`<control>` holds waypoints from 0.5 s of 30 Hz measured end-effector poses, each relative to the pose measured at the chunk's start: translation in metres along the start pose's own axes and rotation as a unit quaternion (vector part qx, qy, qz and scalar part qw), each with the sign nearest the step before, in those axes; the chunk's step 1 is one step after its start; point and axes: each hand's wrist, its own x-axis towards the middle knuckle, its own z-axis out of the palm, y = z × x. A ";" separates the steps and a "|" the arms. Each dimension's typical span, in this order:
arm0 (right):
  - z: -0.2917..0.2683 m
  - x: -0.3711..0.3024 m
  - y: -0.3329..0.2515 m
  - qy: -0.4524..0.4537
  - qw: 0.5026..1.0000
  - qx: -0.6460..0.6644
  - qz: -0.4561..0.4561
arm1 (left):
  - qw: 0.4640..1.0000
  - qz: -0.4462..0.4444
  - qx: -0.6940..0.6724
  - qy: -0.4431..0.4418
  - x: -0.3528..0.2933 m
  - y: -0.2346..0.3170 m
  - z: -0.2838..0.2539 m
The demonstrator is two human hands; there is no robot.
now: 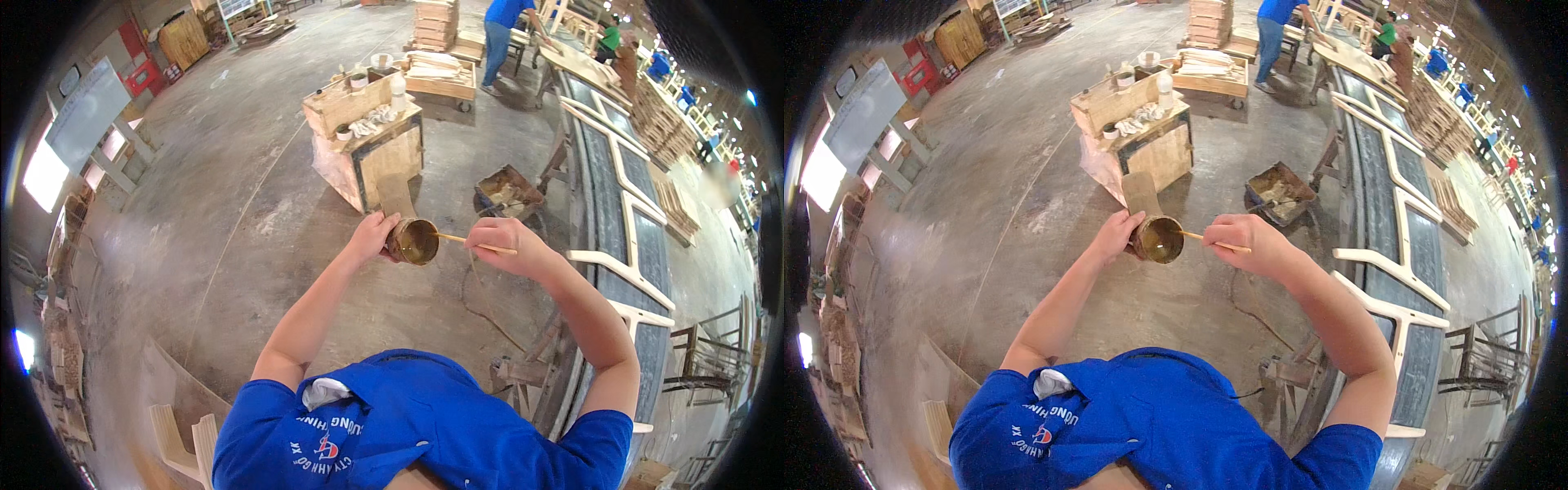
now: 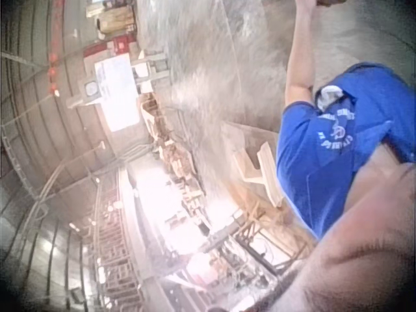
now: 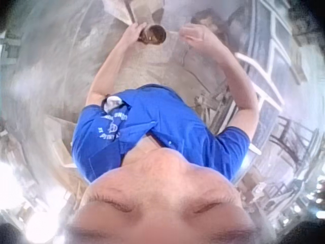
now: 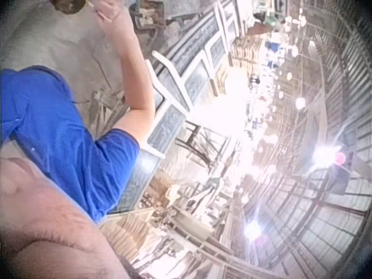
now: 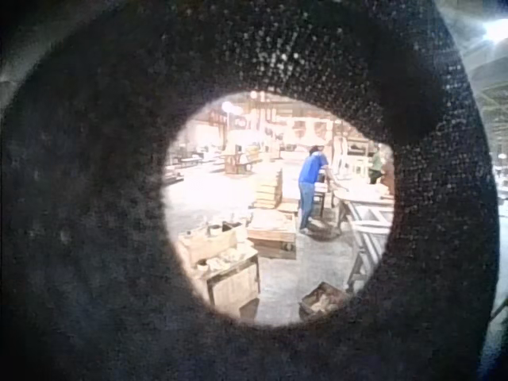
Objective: The person applies a liquid finish to wooden chair legs using a brush, then moves to a mixing station to pour liquids into a container and stirs the mixture with a drill-mounted stirrer.
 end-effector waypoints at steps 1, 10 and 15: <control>0.006 0.017 0.007 0.005 1.000 0.024 -0.001 | 1.000 0.005 0.008 0.009 0.009 -0.001 -0.015; 0.040 0.119 0.117 0.026 0.998 0.027 0.052 | 0.998 -0.049 -0.011 0.029 0.112 -0.014 -0.098; 0.006 0.182 0.195 -0.099 0.992 0.024 -0.077 | 0.993 -0.110 0.040 -0.030 0.191 0.020 -0.132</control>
